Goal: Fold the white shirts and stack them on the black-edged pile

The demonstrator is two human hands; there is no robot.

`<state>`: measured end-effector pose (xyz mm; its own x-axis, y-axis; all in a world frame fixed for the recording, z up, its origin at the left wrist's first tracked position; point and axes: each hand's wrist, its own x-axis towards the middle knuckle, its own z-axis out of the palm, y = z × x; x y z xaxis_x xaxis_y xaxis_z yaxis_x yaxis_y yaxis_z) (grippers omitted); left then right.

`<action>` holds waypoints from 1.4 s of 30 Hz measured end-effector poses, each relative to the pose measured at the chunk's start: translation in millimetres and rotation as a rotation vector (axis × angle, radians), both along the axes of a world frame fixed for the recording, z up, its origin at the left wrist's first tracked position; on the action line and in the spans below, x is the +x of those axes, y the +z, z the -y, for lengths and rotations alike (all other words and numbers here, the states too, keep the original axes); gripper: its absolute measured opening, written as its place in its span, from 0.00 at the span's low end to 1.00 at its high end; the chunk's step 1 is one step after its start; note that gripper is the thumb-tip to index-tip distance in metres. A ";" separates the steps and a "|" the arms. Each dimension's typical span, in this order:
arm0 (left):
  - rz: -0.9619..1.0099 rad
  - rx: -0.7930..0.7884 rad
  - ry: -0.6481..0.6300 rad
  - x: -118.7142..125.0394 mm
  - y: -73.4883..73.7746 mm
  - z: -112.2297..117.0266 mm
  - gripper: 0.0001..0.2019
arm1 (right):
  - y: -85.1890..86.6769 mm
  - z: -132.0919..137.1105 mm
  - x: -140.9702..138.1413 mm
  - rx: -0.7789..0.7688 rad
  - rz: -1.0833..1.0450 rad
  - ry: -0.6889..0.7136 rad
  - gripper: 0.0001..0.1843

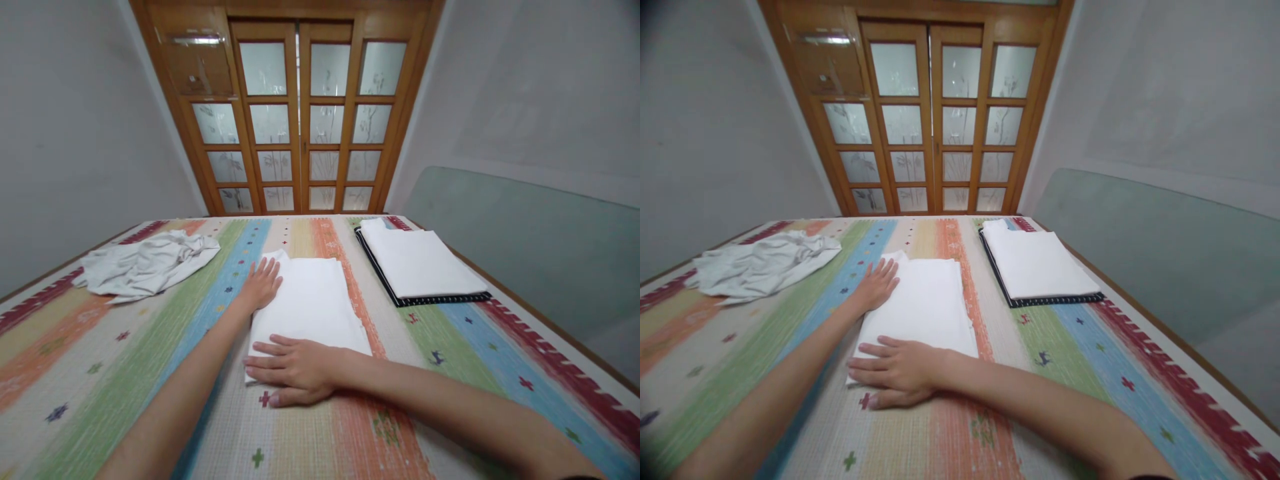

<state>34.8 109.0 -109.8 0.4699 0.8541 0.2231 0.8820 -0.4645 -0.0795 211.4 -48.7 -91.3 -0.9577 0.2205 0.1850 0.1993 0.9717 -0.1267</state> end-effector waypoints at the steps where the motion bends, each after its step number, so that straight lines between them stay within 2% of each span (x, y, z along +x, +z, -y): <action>1: -0.011 0.016 -0.038 0.3 1.2 0.4 0.28 | -1.1 -0.8 -8.1 0.016 -0.015 0.020 0.30; 4: -0.042 0.015 -0.188 1.6 4.7 -0.8 0.26 | -2.5 -1.1 -26.7 0.056 -0.037 0.067 0.31; 7: -0.057 -0.024 -0.245 2.5 6.7 -3.1 0.26 | -2.0 1.2 -34.4 0.062 -0.035 0.083 0.31; 11: -0.059 -0.068 -0.237 4.1 6.5 -8.8 0.27 | -1.4 3.7 -33.9 0.017 -0.041 0.084 0.32; 16: -0.089 -0.120 -0.209 17.5 6.2 -18.4 0.27 | 2.4 -0.9 -35.6 -0.125 -0.007 0.066 0.27; 22: -0.013 -0.034 -0.100 32.6 -7.0 -6.9 0.28 | 6.3 -16.3 -28.5 -0.330 -0.054 0.062 0.20; 25: 0.071 -0.016 -0.076 31.9 -13.1 -1.1 0.27 | 2.6 -21.6 -10.4 -0.377 -0.109 -0.013 0.21; 28: 0.103 0.000 -0.077 30.9 -12.7 0.5 0.27 | -4.4 -23.4 14.3 -0.300 -0.150 -0.121 0.20; 33: 0.097 -0.012 -0.076 32.7 -9.0 2.0 0.27 | -15.4 -28.0 48.3 -0.077 -0.173 -0.487 0.24; 37: 0.084 -0.023 -0.065 33.8 -9.6 5.9 0.27 | -19.5 -39.2 55.0 -0.034 -0.097 -0.778 0.31; 42: 0.029 -0.121 -0.084 32.7 -5.6 15.7 0.31 | -19.3 -64.2 53.3 -0.075 -0.021 -0.936 0.35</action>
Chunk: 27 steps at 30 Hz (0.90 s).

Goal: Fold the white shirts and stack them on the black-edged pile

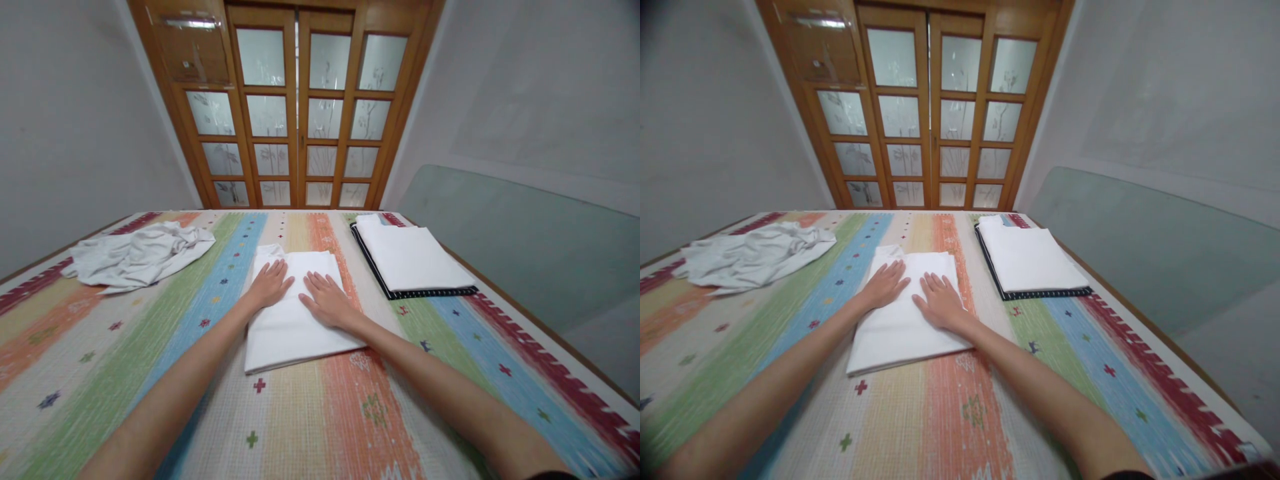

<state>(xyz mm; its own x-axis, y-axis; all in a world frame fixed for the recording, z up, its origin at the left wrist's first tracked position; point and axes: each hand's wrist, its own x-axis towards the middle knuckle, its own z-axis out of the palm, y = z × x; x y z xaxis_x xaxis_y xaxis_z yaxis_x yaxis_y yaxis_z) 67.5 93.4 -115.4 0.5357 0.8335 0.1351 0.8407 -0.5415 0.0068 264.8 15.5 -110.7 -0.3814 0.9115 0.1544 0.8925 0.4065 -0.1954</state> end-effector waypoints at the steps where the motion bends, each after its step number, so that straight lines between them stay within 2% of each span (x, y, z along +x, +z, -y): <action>1: -0.011 -0.017 -0.009 -0.6 1.2 2.5 0.32 | 0.7 -6.2 0.4 -0.019 0.006 -0.021 0.35; 7: -0.014 -0.051 -0.076 -5.4 4.2 25.6 0.33 | 6.7 -40.9 1.7 -0.113 0.028 -0.129 0.36; 12: -0.001 -0.064 -0.136 -11.7 6.7 58.0 0.33 | 9.2 -56.7 -1.6 -0.141 0.032 -0.187 0.37; 22: -0.014 -0.032 -0.306 -47.7 13.4 154.8 0.35 | 9.0 -59.0 -2.9 -0.145 0.041 -0.193 0.38; 27: -0.029 0.048 -0.358 -67.7 11.1 171.0 0.26 | 10.5 -57.2 -3.1 -0.135 0.045 -0.186 0.37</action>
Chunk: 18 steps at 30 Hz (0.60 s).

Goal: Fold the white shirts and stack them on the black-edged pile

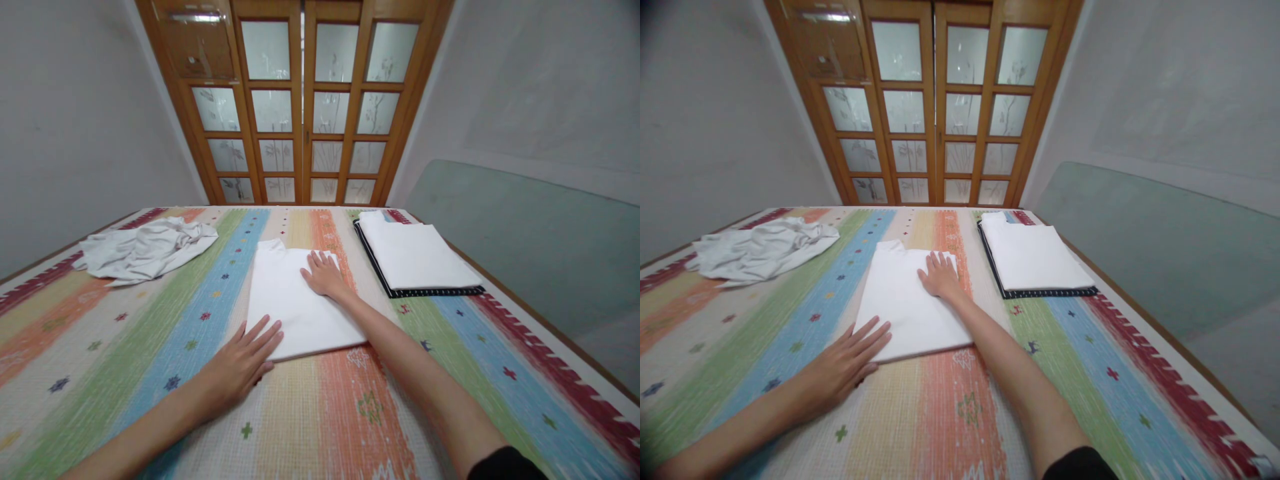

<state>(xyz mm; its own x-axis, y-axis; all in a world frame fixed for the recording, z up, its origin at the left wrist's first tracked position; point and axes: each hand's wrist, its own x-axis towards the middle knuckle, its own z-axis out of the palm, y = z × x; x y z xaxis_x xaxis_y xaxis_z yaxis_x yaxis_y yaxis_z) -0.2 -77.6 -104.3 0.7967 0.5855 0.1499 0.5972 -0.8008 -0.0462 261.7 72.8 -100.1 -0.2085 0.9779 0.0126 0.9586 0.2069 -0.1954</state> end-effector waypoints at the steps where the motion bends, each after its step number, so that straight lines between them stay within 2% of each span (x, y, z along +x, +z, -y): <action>1: 0.014 0.026 -0.015 -3.5 -1.1 0.3 0.25 | 0.1 0.2 0.0 0.002 -0.002 -0.001 0.37; 5: 0.097 0.128 0.002 -9.0 -2.5 4.4 0.26 | -0.2 0.4 0.0 0.010 -0.008 0.006 0.37; 7: 0.109 0.156 0.102 -4.5 1.1 8.8 0.22 | -0.4 0.3 0.0 0.010 -0.008 0.007 0.37; 10: -0.027 0.121 0.322 8.1 12.2 16.0 0.17 | -0.8 -0.1 0.2 0.007 -0.006 0.006 0.37; 13: -0.198 0.009 0.490 21.8 23.5 23.3 0.22 | -1.0 -0.3 0.8 0.008 -0.002 0.009 0.37; 16: -0.269 -0.045 0.546 32.0 29.0 29.7 0.28 | -0.6 0.1 1.3 0.006 0.001 0.013 0.37; 18: -0.281 -0.040 0.557 35.3 29.1 31.9 0.29 | -0.2 0.3 1.5 0.004 0.000 0.012 0.37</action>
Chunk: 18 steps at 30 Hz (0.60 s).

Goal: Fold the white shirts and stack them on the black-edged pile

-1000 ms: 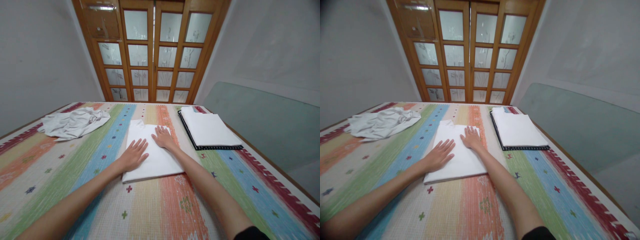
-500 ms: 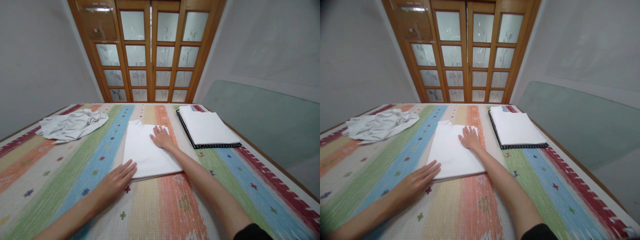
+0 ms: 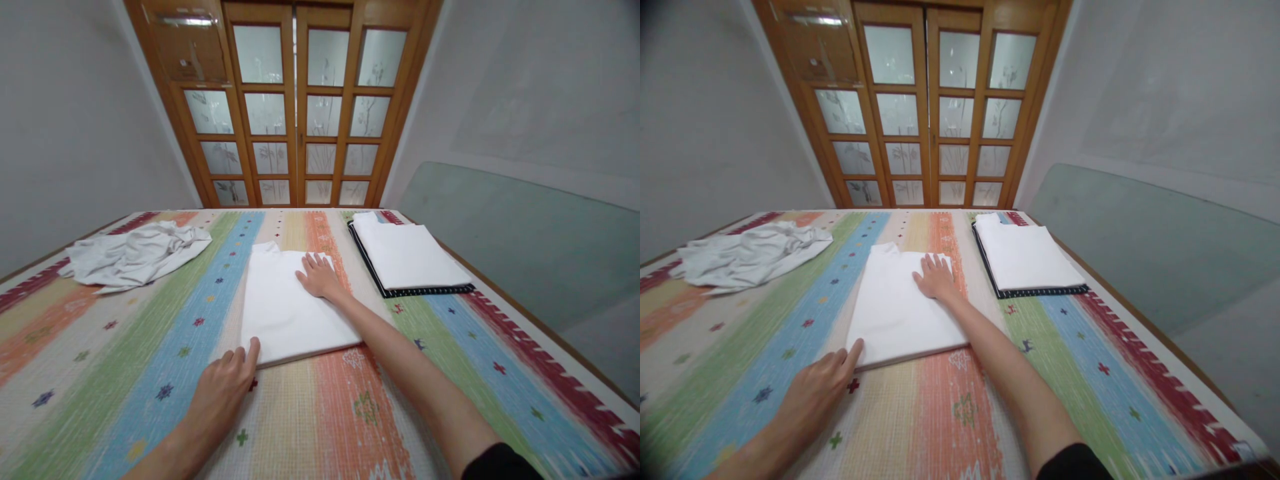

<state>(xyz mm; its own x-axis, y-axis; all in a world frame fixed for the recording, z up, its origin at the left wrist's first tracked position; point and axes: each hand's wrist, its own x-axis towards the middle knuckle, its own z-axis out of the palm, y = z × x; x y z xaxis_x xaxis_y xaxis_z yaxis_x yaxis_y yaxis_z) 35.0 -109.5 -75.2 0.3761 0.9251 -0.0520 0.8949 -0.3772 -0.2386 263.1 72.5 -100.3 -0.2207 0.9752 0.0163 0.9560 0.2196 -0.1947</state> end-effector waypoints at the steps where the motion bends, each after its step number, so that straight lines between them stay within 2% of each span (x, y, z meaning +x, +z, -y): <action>1: 0.002 0.007 0.005 0.1 -1.0 0.4 0.28 | 0.2 0.0 0.1 -0.001 -0.001 0.000 0.37; 4: 0.050 0.026 -0.024 -6.3 -9.0 0.8 0.28 | 0.6 0.1 0.3 0.000 -0.007 0.002 0.37; 8: 0.133 0.046 -0.075 -25.1 -29.0 6.7 0.31 | 1.5 0.6 0.5 0.001 -0.006 0.004 0.37; 11: 0.180 0.052 -0.085 -38.7 -38.4 12.4 0.27 | 2.0 1.1 0.8 -0.006 0.006 0.014 0.36; 14: 0.185 0.014 -0.132 -47.9 -34.9 11.5 0.24 | 1.3 2.2 1.7 -0.004 0.021 0.057 0.35; 18: 0.157 -0.067 -0.216 -52.8 -22.9 5.6 0.25 | -0.3 9.5 6.0 0.025 0.053 0.193 0.34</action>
